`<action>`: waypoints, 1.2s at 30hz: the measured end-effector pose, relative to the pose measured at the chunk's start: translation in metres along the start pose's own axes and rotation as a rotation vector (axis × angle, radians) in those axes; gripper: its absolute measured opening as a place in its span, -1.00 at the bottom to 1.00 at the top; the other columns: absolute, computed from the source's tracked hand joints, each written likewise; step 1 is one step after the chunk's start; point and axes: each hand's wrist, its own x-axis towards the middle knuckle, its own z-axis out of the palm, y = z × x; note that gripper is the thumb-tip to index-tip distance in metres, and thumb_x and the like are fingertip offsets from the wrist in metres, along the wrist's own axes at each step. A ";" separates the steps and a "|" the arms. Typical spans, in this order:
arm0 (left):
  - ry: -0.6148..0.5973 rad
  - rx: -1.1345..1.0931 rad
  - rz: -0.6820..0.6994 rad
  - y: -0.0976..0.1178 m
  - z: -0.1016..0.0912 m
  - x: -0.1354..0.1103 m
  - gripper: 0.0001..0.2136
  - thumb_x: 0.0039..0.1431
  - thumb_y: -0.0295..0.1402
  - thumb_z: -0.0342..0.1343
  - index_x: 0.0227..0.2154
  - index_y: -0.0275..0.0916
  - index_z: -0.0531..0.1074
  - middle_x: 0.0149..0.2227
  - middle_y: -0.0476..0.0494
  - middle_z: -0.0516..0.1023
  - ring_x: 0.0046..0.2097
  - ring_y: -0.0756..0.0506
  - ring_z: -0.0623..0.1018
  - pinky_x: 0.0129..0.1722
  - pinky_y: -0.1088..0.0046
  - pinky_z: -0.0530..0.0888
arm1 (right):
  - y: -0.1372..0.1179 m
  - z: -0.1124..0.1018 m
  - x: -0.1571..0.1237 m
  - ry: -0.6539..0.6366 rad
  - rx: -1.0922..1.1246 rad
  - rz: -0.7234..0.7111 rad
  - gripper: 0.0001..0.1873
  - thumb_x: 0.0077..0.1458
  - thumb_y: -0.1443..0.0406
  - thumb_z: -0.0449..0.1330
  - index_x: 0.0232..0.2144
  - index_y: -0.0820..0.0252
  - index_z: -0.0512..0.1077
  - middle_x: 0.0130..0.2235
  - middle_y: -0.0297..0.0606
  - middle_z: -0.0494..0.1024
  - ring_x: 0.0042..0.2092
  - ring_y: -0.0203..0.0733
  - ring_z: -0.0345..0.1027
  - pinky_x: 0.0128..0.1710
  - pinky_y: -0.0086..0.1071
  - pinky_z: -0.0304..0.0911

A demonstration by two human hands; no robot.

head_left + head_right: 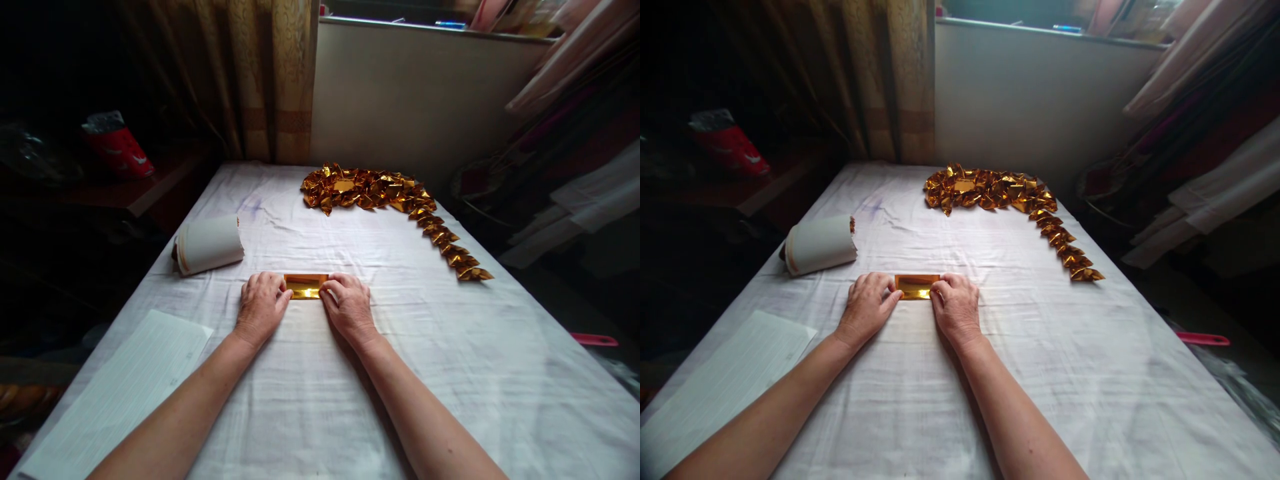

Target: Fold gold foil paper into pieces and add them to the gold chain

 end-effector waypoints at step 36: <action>0.036 -0.012 -0.123 0.041 0.019 0.008 -0.44 0.09 -0.15 0.18 0.12 -0.28 0.25 0.31 -0.45 0.12 0.34 -0.33 0.12 0.29 -0.07 0.01 | -0.012 0.004 -0.004 0.049 -0.190 0.165 -0.89 0.17 0.21 0.20 -0.31 0.12 0.41 -0.09 -0.18 0.48 -0.05 -0.03 0.23 -0.05 -0.17 -0.02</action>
